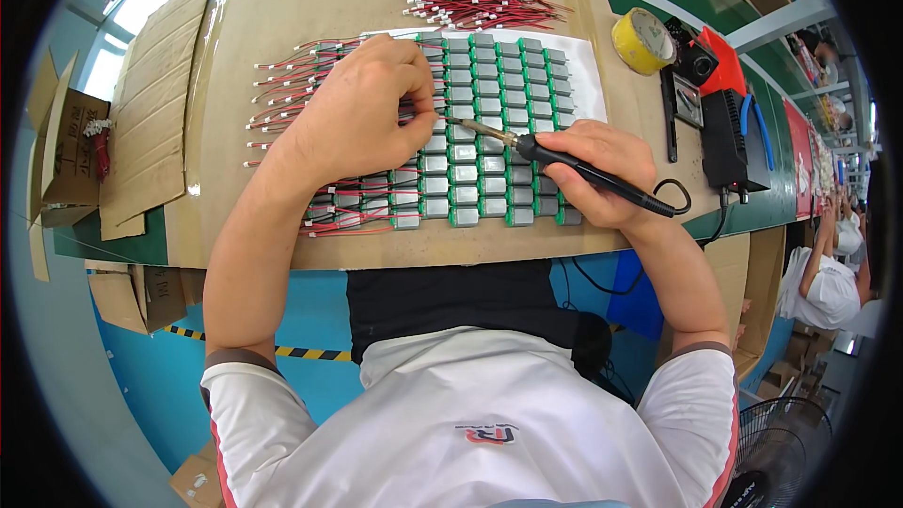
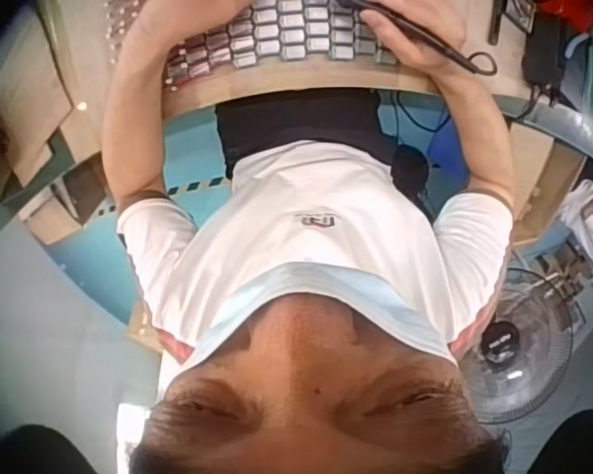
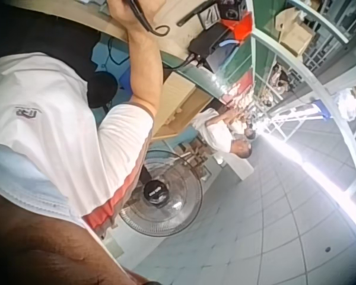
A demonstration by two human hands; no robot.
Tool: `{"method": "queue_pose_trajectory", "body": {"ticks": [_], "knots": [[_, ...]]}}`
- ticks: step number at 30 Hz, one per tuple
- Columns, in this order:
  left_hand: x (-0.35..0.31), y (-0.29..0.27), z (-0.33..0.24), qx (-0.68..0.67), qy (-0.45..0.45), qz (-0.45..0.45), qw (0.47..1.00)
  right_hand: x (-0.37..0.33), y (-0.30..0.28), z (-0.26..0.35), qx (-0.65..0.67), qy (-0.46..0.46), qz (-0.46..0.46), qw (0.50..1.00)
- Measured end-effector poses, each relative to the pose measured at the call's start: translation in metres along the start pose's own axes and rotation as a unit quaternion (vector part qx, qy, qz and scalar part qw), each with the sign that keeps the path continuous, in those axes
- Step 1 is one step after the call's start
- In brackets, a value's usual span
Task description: Soldering electrical wires onto an array of lithium battery cells.
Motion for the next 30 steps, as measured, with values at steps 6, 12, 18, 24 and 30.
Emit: {"method": "queue_pose_trajectory", "body": {"ticks": [6, 12, 18, 24, 30], "knots": [[0.000, 0.000, -0.001, -0.001, 0.000, 0.000, 1.000, -0.004, 0.000, -0.002, 0.006, 0.004, -0.010, 1.000], [0.000, -0.001, -0.001, 0.001, 0.003, -0.004, 1.000, -0.005, -0.004, -0.005, 0.021, 0.007, -0.024, 0.999], [0.000, 0.001, 0.000, -0.004, -0.011, -0.002, 1.000, 0.014, -0.030, -0.023, 0.046, 0.052, -0.084, 0.994], [0.000, -0.001, -0.003, 0.002, -0.001, -0.015, 1.000, 0.058, -0.049, -0.088, 0.085, 0.109, -0.092, 0.986], [0.000, 0.000, -0.003, -0.003, -0.004, -0.005, 1.000, 0.097, -0.039, -0.129, -0.099, 0.087, -0.050, 0.990]]}}
Point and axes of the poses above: each hand's wrist, its own x-axis towards the middle knuckle, its own y-axis out of the palm, z = x × y, the point moved 5 cm from there along x, towards the middle knuckle, and after that the axes turned 14 degrees about z, right-handed, at the moved point
